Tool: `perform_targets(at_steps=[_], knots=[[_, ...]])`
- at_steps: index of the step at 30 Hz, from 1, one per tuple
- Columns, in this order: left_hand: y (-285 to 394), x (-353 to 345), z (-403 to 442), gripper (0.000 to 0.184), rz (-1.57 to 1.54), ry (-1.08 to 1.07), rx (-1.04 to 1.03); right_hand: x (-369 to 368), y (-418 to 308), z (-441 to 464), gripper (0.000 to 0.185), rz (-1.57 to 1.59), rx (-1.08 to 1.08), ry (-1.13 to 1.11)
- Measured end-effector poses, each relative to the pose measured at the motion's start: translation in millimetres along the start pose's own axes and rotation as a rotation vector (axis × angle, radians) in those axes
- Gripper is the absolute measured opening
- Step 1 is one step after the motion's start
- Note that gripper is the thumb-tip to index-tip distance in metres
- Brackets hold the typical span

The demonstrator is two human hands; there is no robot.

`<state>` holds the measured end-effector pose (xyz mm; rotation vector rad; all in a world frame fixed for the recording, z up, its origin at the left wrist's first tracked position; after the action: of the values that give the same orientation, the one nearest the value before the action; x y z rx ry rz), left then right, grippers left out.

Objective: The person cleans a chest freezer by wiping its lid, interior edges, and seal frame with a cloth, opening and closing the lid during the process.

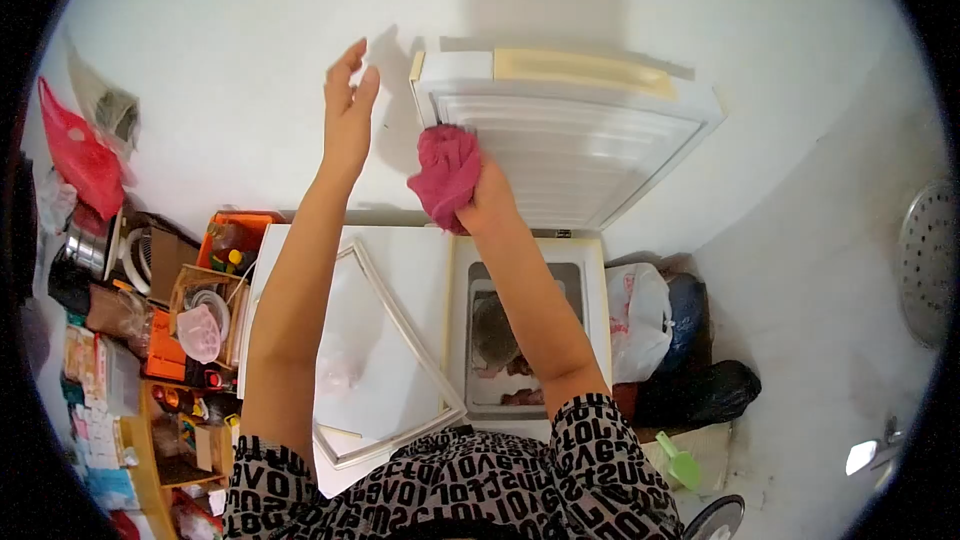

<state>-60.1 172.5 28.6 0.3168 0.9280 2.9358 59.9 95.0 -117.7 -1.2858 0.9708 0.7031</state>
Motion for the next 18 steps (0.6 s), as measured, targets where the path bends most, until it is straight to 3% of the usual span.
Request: perform_targets(at_steps=[1, 3, 5, 7, 8, 9, 11, 15, 18], knots=[[-7.5, -4.5, -4.0, 0.045, -0.011, -0.073, 0.005, -9.8, 0.0, -8.1, 0.024, -0.017, 0.003, -0.008], [-7.8, -10.1, -8.4, 0.049, -0.029, -0.134, 0.005, -23.4, -11.1, -24.9, 0.031, -0.447, 0.121, 0.07], [10.7, -50.4, -20.8, 0.056, -0.434, -0.427, 0.114, -35.0, -12.9, -33.1, 0.026, -0.492, 0.203, 0.144], [23.9, -65.0, -21.0, 0.054, -0.407, -0.513, 0.034, -65.3, -42.6, -51.1, 0.016, -0.933, 0.614, 0.208], [16.4, -67.6, -23.5, 0.051, -0.432, -0.514, 0.149, -81.6, -52.7, -67.8, 0.02, -1.174, 0.786, 0.282], [10.1, -70.3, -28.9, 0.048, -0.455, -0.517, 0.268, -81.2, -52.5, -71.7, 0.02, -1.179, 0.795, 0.295], [12.2, -70.2, -28.2, 0.043, -0.425, -0.431, 0.199, -127.6, -55.7, -132.9, 0.027, -1.426, 1.619, 0.255], [4.1, -81.0, -34.4, 0.033, -0.689, -0.357, 0.304, -132.9, -41.7, -94.7, 0.037, -1.831, 1.672, 0.244], [5.7, -66.9, -19.8, 0.026, -0.417, -0.25, 0.169, -115.7, -61.6, -89.4, 0.033, -2.029, 1.796, 0.243]])
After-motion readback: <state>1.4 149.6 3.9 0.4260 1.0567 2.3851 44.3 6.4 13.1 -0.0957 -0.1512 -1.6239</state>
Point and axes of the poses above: each hand's wrist, its own z-axis towards the middle knuckle, its own x-axis out of the back of the hand, y = z × x, the point moved 10 cm from there along z, towards the middle knuckle, and after that the axes turned 3 degrees about -x, right-handed, at the moved point
